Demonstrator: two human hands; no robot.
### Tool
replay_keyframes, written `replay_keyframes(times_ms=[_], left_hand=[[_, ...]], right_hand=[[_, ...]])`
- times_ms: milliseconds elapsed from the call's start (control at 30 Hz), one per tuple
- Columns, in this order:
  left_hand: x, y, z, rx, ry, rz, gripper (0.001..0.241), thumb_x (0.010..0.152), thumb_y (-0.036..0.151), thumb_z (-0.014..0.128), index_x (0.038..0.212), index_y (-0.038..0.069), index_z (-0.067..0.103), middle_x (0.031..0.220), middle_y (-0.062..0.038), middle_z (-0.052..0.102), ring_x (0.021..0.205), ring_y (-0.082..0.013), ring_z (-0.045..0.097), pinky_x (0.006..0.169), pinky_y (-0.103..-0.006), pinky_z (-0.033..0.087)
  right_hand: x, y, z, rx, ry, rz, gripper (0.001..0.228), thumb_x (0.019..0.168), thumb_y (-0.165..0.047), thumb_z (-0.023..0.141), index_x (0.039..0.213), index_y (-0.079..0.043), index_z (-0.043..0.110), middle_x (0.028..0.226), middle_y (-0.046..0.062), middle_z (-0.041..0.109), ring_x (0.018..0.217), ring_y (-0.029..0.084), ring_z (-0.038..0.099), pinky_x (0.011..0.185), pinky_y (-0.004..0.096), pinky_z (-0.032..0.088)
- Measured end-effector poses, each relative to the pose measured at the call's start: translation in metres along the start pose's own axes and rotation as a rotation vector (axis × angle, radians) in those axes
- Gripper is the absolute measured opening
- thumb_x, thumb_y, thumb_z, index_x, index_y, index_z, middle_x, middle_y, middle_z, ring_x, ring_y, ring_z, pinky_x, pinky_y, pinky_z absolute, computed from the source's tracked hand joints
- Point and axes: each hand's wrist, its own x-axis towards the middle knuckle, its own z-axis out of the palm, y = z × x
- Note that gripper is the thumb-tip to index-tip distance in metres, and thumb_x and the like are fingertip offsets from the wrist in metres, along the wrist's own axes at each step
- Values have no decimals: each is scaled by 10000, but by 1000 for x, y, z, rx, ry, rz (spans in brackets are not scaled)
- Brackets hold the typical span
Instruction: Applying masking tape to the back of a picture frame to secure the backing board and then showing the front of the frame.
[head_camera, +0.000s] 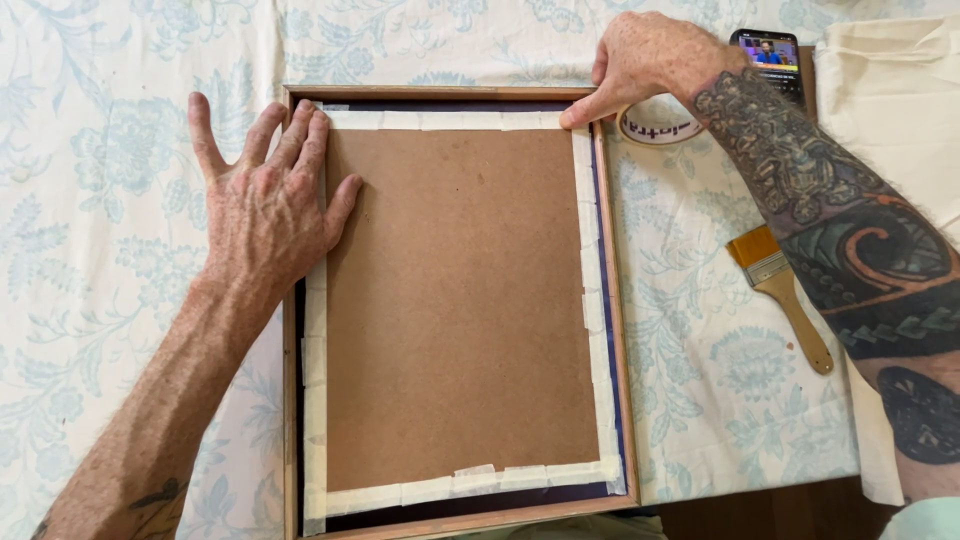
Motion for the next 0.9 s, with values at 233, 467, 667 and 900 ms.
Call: replay_keyframes(times_ms=[233, 467, 667, 900], left_hand=[[2, 6, -1, 126, -66, -35, 704, 1182, 652, 480, 1648, 140, 604, 1633, 22, 639, 1526, -186, 553, 1336, -622, -85], [18, 29, 5, 51, -143, -116, 862, 1119, 722, 378, 1578, 6, 516, 1549, -134, 529, 1493, -328, 429, 1290, -621, 8], [33, 52, 3, 14, -171, -184, 1094, 1046, 895, 292, 1490, -87, 481, 1404, -182, 479, 1410, -350, 412, 1275, -546, 134], [62, 112, 4, -166, -205, -167, 1029, 974, 869, 314, 1496, -13, 403, 1356, -151, 462, 1213, -315, 462, 1074, -491, 406]], right_hand=[[-17, -14, -16, 78, -62, 35, 624, 682, -699, 873, 1024, -184, 791, 994, 62, 755, 943, 259, 679, 775, 465, 491], [-7, -7, -6, 119, -65, 21, 609, 721, -639, 894, 1035, -134, 763, 1007, 92, 725, 931, 281, 654, 723, 498, 499], [0, 1, 3, 99, -30, -18, 610, 721, -681, 882, 1020, -166, 753, 929, 80, 713, 857, 284, 646, 678, 503, 503], [-7, -11, -11, 124, -74, 32, 602, 682, -669, 904, 1003, -178, 770, 981, 64, 742, 923, 274, 665, 739, 487, 506]])
